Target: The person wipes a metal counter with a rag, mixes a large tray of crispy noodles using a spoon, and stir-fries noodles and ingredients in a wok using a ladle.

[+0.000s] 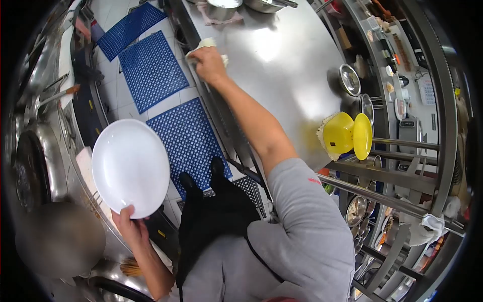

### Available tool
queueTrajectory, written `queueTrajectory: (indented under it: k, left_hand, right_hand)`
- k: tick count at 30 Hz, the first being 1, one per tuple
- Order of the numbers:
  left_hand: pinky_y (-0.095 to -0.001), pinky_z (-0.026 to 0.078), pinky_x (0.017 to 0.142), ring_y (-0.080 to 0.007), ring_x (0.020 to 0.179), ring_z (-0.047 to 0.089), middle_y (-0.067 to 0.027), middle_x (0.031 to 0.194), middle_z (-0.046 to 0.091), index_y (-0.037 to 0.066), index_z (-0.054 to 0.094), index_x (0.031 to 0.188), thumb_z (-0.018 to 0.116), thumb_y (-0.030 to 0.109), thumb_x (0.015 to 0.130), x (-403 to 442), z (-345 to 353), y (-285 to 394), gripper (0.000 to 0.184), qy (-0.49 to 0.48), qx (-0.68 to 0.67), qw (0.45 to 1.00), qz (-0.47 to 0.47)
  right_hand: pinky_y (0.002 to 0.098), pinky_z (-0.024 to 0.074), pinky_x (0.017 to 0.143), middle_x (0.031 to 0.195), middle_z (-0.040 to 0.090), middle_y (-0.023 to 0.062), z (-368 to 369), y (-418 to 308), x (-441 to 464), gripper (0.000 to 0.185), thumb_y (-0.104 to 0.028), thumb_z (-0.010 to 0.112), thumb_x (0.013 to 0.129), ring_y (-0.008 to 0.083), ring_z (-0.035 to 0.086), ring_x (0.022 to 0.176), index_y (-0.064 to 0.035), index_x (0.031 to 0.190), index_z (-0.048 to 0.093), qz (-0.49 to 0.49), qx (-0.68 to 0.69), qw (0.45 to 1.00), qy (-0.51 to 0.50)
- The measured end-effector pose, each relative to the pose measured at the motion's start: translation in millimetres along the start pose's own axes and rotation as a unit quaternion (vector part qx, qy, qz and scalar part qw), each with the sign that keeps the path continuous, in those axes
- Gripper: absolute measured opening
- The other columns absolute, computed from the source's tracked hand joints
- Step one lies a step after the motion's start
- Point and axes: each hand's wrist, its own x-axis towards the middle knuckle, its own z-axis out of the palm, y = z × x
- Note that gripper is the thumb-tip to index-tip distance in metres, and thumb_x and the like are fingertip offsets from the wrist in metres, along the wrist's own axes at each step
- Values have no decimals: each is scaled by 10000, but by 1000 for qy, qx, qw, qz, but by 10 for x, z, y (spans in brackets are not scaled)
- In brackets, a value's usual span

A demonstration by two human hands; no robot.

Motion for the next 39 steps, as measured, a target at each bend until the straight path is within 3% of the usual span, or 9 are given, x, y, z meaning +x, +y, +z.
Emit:
queueTrajectory:
  k: [5, 10, 12, 19, 22, 26, 29, 36, 39]
  left_hand:
    - [-266, 457, 404, -206, 712, 624, -134, 1060, 588, 11, 436, 1340, 579, 121, 725, -23, -195, -37, 641, 13, 27, 1000, -7]
    - [-261, 467, 438, -201, 759, 635, -143, 1087, 586, -15, 411, 1372, 584, 138, 726, 30, -376, -83, 686, 42, 32, 999, 0]
    - [-264, 467, 437, -198, 748, 634, -142, 1086, 586, -12, 415, 1368, 591, 147, 729, 124, -439, -141, 682, 54, 26, 998, 7]
    - [-294, 523, 562, -200, 871, 641, -119, 1096, 603, -9, 461, 1316, 576, 97, 745, 607, 472, -46, 592, -81, 6, 996, 43]
    - [-311, 506, 500, -213, 725, 648, -140, 981, 639, -71, 517, 1197, 544, 49, 768, 808, 1218, -19, 446, -208, 9, 978, 33]
    - [-293, 599, 472, -279, 767, 702, -225, 1087, 612, -74, 399, 1284, 502, 17, 766, 802, 2293, -163, 536, -324, 32, 945, 44]
    - [-300, 608, 501, -288, 796, 700, -215, 1059, 629, -68, 421, 1286, 483, 0, 766, 675, 2922, -436, 528, -384, 43, 922, 8]
    - [-334, 581, 445, -290, 584, 667, -225, 923, 640, -103, 450, 1178, 468, -31, 812, 394, 3526, -1080, 374, -425, 73, 899, -72]
    - [-350, 611, 509, -319, 681, 692, -251, 987, 637, -108, 429, 1222, 485, -19, 791, 311, 3584, -1222, 443, -411, 106, 902, -84]
  right_hand:
    - [428, 469, 923, 1029, 673, 157, -790, 156, -183, 301, -4, 534, 712, 355, 586, 1017, -57, 939, 726, 5, -68, 979, 194]
    - [476, 413, 1011, 1182, 611, 258, -1142, 1388, -648, 316, -83, 560, 824, 422, 552, 1123, -55, 1113, 686, 166, -313, 912, 204]
    - [477, 382, 1067, 1286, 567, 270, -859, 1251, -328, 396, -73, 549, 824, 423, 517, 1217, -49, 1210, 638, 206, -126, 965, 104]
    - [424, 434, 1040, 1229, 638, 180, -540, 259, -497, 367, 32, 577, 721, 357, 547, 1224, -47, 1058, 700, -107, -9, 993, -44]
    - [415, 453, 1010, 1177, 652, 173, -758, -15, -1191, 342, 47, 596, 675, 352, 562, 1193, -44, 988, 699, -139, -3, 988, -68]
    - [398, 474, 924, 948, 663, 107, -1037, -576, -2003, 182, -5, 638, 626, 288, 603, 1028, -49, 796, 686, -143, -16, 970, -196]
    - [380, 474, 907, 901, 656, 80, -1030, -1029, -2408, 105, -28, 632, 650, 272, 606, 980, -50, 742, 677, -109, 27, 979, -171]
    - [486, 405, 1037, 1241, 593, 225, -1787, -1277, -3189, 427, 33, 582, 785, 423, 540, 1189, -5, 1210, 602, 170, -109, 976, 76]
    - [480, 375, 1083, 1403, 480, 241, -1728, -1235, -3318, 513, 20, 581, 814, 442, 449, 1302, -18, 1325, 545, 196, -194, 961, 18]
